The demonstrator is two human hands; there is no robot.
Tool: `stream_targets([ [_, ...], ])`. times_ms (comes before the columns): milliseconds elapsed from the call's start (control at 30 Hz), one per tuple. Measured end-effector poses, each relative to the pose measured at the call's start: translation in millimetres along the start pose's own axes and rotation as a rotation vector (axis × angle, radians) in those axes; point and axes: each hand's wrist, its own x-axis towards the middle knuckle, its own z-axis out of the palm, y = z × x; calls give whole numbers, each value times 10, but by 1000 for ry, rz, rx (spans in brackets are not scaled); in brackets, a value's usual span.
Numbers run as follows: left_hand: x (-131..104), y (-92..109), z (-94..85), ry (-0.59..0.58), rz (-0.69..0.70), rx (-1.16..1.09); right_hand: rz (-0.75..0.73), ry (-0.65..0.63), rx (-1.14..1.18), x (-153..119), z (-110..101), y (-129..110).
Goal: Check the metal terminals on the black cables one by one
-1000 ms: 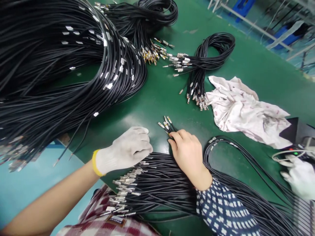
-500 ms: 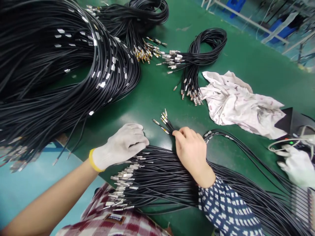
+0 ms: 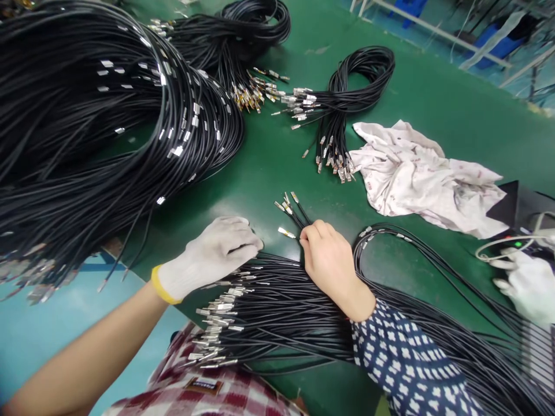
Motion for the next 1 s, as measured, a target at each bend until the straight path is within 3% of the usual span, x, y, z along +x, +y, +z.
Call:
stream_targets([
  [67,37,60,-36,-17,-39,55,-35,45,48,-67,-10,-15],
  [167,126,133,-55,-27,22,157,-67,88,34,-135,-11,-52],
  [300,275,172,-23,-119,148,264,-84,76,-2,-142,2,-76],
  [400,350,161,-8,-194,165,257,-108,29,-27,-138,-21,-33],
  [533,347,126,-50,-165,70,10,-28,-16,-36,-118,-123,29],
  [667,306,102,-95,-162,-82,-246,-6,-10,286,-21,-186,-73],
  [767,287,83,-113,-172,-169,-318,-29,-72,453,64,-144,-174],
  [867,272,59,-137,-202,-240,-396,38,-136,580,96,-79,-207],
  [1000,282,58,-149,-206,-281,-433,76,-104,556,73,-30,-209],
])
